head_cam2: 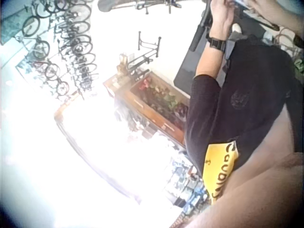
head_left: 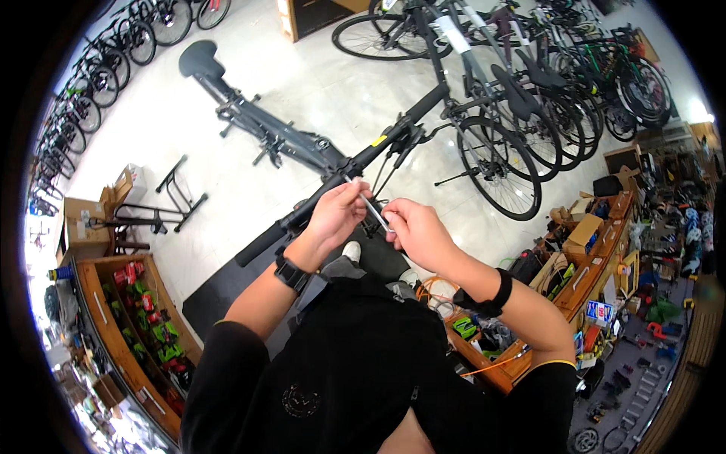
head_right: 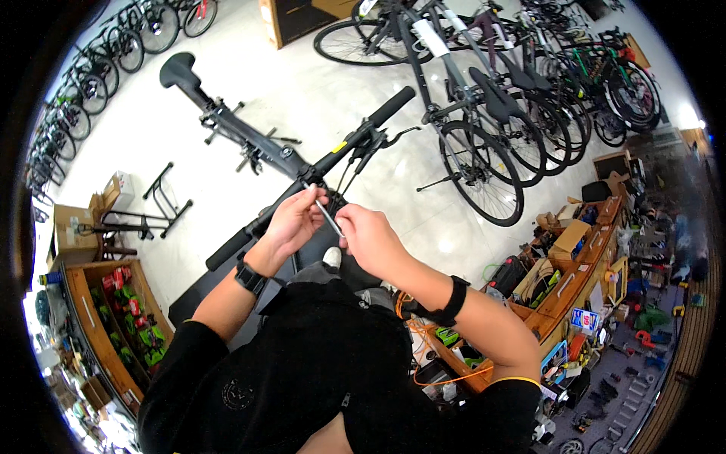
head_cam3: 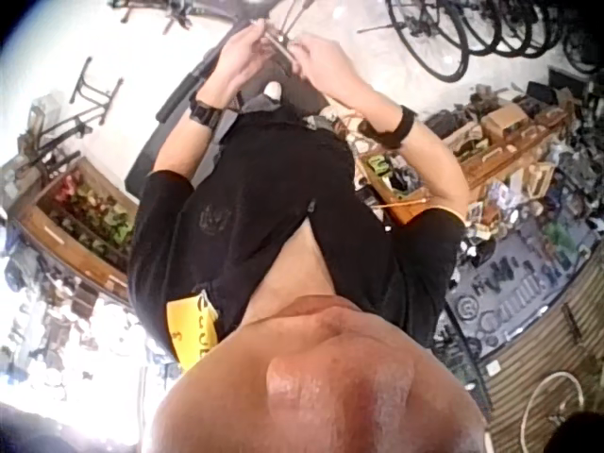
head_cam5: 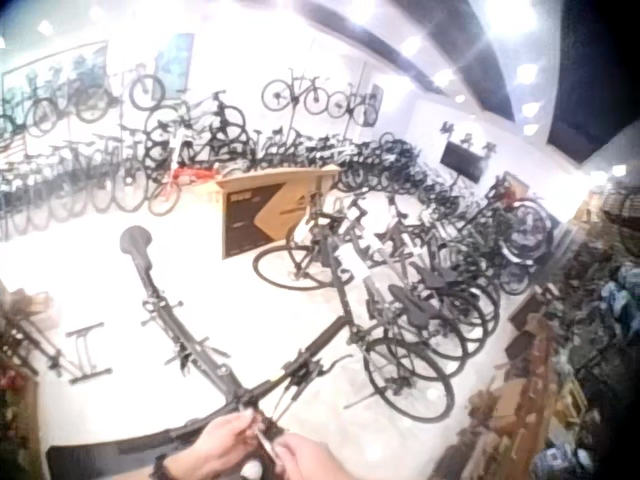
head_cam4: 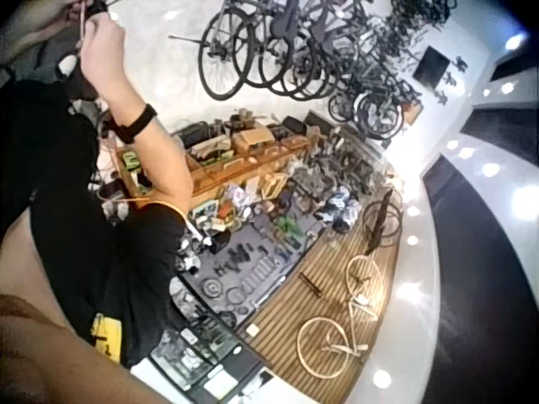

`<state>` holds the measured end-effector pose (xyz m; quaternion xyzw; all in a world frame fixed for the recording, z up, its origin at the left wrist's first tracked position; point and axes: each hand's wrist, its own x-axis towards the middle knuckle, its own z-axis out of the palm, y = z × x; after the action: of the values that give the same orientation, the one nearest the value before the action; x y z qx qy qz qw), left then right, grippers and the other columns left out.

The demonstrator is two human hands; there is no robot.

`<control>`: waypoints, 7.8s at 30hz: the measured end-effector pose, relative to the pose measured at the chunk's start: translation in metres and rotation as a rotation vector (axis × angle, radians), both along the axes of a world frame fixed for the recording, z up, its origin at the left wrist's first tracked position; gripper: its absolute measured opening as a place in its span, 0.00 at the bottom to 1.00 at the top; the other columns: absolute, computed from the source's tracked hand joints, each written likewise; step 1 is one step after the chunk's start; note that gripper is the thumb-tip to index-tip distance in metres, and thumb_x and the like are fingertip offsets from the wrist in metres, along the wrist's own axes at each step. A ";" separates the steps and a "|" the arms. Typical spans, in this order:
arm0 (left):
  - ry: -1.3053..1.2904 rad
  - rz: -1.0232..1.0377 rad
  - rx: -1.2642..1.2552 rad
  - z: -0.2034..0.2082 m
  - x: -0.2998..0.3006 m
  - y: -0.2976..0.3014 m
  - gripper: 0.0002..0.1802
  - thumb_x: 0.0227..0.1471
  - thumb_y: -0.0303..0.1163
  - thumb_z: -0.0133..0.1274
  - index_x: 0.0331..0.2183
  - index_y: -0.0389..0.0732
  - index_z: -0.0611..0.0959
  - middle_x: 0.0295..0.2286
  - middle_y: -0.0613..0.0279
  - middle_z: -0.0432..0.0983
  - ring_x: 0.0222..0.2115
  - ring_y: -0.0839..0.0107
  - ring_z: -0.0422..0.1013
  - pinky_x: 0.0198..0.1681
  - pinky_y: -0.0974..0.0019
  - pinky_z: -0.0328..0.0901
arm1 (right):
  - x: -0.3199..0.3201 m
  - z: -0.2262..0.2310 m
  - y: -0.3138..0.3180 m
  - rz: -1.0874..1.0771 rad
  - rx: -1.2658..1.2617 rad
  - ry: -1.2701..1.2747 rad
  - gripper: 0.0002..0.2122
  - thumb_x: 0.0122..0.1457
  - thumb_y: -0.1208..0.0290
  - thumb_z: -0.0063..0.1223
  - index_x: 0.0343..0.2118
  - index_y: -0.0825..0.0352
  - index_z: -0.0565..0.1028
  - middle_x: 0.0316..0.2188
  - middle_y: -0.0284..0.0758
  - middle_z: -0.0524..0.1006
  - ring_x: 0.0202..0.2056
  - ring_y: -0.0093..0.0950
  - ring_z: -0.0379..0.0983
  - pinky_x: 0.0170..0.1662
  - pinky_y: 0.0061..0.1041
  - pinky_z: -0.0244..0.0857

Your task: The person installs a bicycle handlebar onto the bike's stem using an Allen wrench. They align the bar, insert the bolts, and tighten them to secure the handlebar in place. The person then adjusts the brake levers and grip position on the handlebar.

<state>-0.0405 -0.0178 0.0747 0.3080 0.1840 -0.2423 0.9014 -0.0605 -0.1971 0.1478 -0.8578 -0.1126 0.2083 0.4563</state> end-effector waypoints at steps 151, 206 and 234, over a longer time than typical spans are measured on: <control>-0.155 -0.145 0.142 -0.014 0.006 -0.001 0.13 0.62 0.36 0.44 0.32 0.38 0.77 0.27 0.64 0.77 0.24 0.80 0.72 0.31 0.77 0.68 | -0.014 -0.010 0.004 0.410 -0.621 -0.857 0.17 0.58 0.67 0.48 0.45 0.76 0.69 0.19 0.35 0.72 0.21 0.29 0.70 0.25 0.27 0.65; -0.182 -0.033 0.175 -0.011 0.005 -0.007 0.13 0.61 0.38 0.45 0.31 0.39 0.76 0.23 0.67 0.73 0.22 0.81 0.68 0.28 0.77 0.65 | 0.020 -0.026 -0.009 0.080 0.009 0.163 0.11 0.64 0.68 0.39 0.35 0.71 0.72 0.20 0.33 0.73 0.21 0.22 0.69 0.27 0.23 0.64; -0.327 -0.126 2.435 -0.022 -0.097 0.099 0.16 0.40 0.34 0.62 0.31 0.41 0.75 0.29 0.56 0.76 0.35 0.56 0.73 0.41 0.56 0.63 | 0.119 -0.002 -0.175 0.031 0.029 0.181 0.09 0.57 0.77 0.42 0.41 0.70 0.66 0.28 0.42 0.78 0.31 0.29 0.77 0.36 0.24 0.67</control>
<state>-0.1373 0.0808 0.0529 0.9832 0.1595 0.0857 0.0251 0.0586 -0.3725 0.1454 -0.8270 -0.0871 0.2901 0.4737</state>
